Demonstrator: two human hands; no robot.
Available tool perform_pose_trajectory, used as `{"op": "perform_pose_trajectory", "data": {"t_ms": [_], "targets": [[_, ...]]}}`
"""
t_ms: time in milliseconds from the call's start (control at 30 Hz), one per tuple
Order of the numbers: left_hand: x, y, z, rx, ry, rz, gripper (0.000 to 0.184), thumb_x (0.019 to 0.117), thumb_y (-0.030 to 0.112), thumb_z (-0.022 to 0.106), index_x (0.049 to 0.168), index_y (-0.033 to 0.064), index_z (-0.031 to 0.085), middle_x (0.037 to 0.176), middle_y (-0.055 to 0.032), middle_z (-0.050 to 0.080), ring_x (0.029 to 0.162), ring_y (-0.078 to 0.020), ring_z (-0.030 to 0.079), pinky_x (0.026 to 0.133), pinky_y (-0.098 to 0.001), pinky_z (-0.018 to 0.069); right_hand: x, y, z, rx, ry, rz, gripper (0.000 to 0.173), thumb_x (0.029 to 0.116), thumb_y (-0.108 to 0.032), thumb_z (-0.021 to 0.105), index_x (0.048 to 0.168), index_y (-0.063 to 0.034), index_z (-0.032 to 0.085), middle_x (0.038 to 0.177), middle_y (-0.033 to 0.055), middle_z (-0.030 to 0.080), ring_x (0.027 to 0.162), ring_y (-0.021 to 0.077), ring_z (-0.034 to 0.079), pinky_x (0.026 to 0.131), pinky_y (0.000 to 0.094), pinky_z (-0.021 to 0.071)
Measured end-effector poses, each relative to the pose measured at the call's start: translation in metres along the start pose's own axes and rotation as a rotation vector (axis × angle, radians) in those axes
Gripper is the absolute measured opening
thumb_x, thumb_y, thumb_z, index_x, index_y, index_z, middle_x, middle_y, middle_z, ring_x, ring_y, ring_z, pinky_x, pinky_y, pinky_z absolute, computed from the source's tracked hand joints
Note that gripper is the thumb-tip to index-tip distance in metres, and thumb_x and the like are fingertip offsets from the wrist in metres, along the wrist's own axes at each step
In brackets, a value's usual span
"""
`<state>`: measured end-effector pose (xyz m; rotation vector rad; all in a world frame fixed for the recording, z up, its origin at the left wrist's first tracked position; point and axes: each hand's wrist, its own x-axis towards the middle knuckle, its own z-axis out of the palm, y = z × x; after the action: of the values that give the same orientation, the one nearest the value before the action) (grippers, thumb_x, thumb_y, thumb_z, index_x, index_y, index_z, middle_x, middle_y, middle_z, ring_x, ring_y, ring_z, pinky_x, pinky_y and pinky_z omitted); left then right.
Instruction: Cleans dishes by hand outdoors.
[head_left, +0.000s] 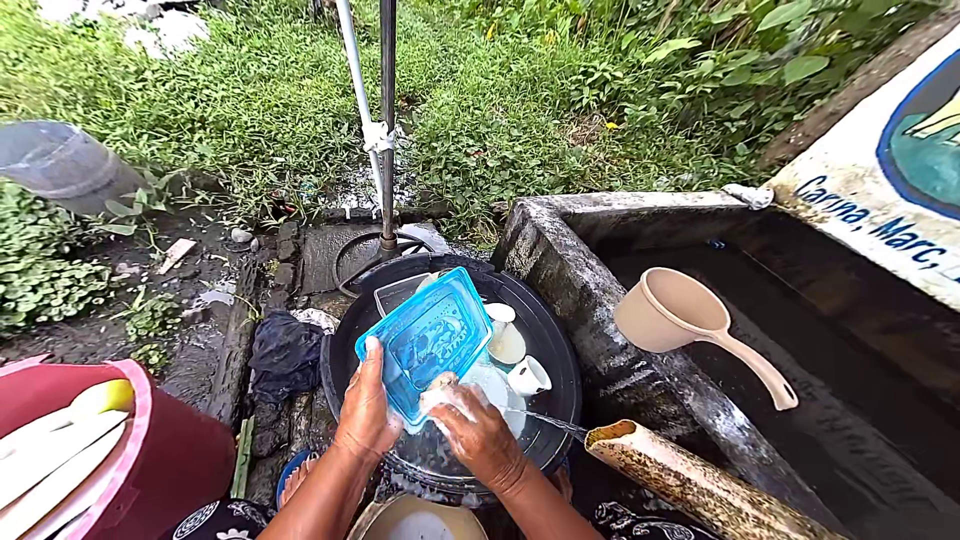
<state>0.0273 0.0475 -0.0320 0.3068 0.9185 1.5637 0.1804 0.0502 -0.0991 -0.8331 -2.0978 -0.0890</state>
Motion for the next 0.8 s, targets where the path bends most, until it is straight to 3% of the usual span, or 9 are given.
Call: {"op": "perform_pose_trajectory", "data": {"t_ms": [167, 333, 400, 467, 533, 633, 800], "targets": [[0.001, 0.003, 0.001, 0.036, -0.002, -0.046, 0.049, 0.1117, 0.04, 0.027, 0.135, 0.0051, 0.052, 0.11, -0.0143, 0.069, 0.1, -0.024, 0.071, 0.085, -0.0428, 0.061, 0.018, 0.044, -0.017, -0.182, -0.121, 0.167, 0.014, 0.0825, 0.0, 0.069, 0.092, -0.0042, 0.078, 0.103, 0.0183, 0.074, 0.094, 0.0387, 0.073, 0.079, 0.0518, 0.0605], [0.0, 0.001, 0.004, 0.023, -0.045, -0.077, 0.05, 0.1117, 0.041, 0.025, 0.136, 0.0055, 0.051, 0.11, -0.0146, 0.07, 0.099, -0.0236, 0.072, 0.084, -0.0418, 0.0616, 0.039, 0.028, -0.04, -0.176, -0.046, 0.197, 0.021, 0.0832, -0.011, 0.061, 0.094, -0.0097, 0.079, 0.098, 0.0108, 0.075, 0.095, 0.0329, 0.071, 0.078, 0.048, 0.0576], [-0.002, -0.001, 0.005, 0.023, -0.067, -0.088, 0.05, 0.1119, 0.04, 0.024, 0.134, 0.0056, 0.051, 0.108, -0.0139, 0.07, 0.098, -0.0232, 0.072, 0.083, -0.0412, 0.0619, 0.033, 0.014, -0.036, -0.116, -0.12, 0.184, 0.023, 0.082, -0.009, 0.062, 0.098, -0.0083, 0.079, 0.099, 0.0127, 0.075, 0.099, 0.0359, 0.071, 0.079, 0.0508, 0.0584], [-0.003, -0.003, 0.006, 0.03, -0.073, -0.101, 0.047, 0.1124, 0.037, 0.024, 0.131, 0.0045, 0.053, 0.104, -0.0135, 0.071, 0.094, -0.0225, 0.072, 0.081, -0.0397, 0.0622, 0.026, 0.002, -0.028, -0.08, -0.124, 0.143, 0.024, 0.0844, -0.006, 0.062, 0.101, -0.0071, 0.079, 0.103, 0.0137, 0.076, 0.098, 0.0341, 0.073, 0.08, 0.0459, 0.0606], [-0.004, -0.003, 0.007, 0.05, -0.055, -0.128, 0.036, 0.1126, 0.025, 0.03, 0.126, 0.0019, 0.054, 0.098, -0.0139, 0.071, 0.088, -0.0219, 0.073, 0.078, -0.0381, 0.0625, 0.026, -0.003, -0.024, -0.029, -0.07, 0.143, 0.024, 0.0869, -0.002, 0.06, 0.104, -0.0049, 0.078, 0.104, 0.0127, 0.076, 0.098, 0.0302, 0.074, 0.085, 0.0395, 0.0605], [-0.007, 0.0, 0.005, 0.141, -0.054, -0.193, 0.021, 0.1064, 0.003, 0.043, 0.126, -0.0005, 0.05, 0.094, -0.0149, 0.071, 0.082, -0.0222, 0.074, 0.074, -0.0372, 0.0633, 0.038, 0.005, -0.029, 0.025, 0.005, 0.234, 0.027, 0.0829, 0.003, 0.061, 0.106, -0.0003, 0.076, 0.102, 0.0148, 0.075, 0.099, 0.0311, 0.073, 0.087, 0.0408, 0.0599], [-0.01, -0.002, 0.003, 0.223, -0.139, -0.26, 0.021, 0.1012, -0.005, 0.048, 0.122, -0.0013, 0.052, 0.092, -0.0128, 0.072, 0.08, -0.0204, 0.074, 0.073, -0.0355, 0.0635, 0.049, 0.019, -0.031, 0.056, -0.09, 0.172, 0.026, 0.0794, -0.002, 0.066, 0.103, -0.0038, 0.077, 0.114, 0.017, 0.071, 0.11, 0.0333, 0.068, 0.092, 0.045, 0.0579]]}}
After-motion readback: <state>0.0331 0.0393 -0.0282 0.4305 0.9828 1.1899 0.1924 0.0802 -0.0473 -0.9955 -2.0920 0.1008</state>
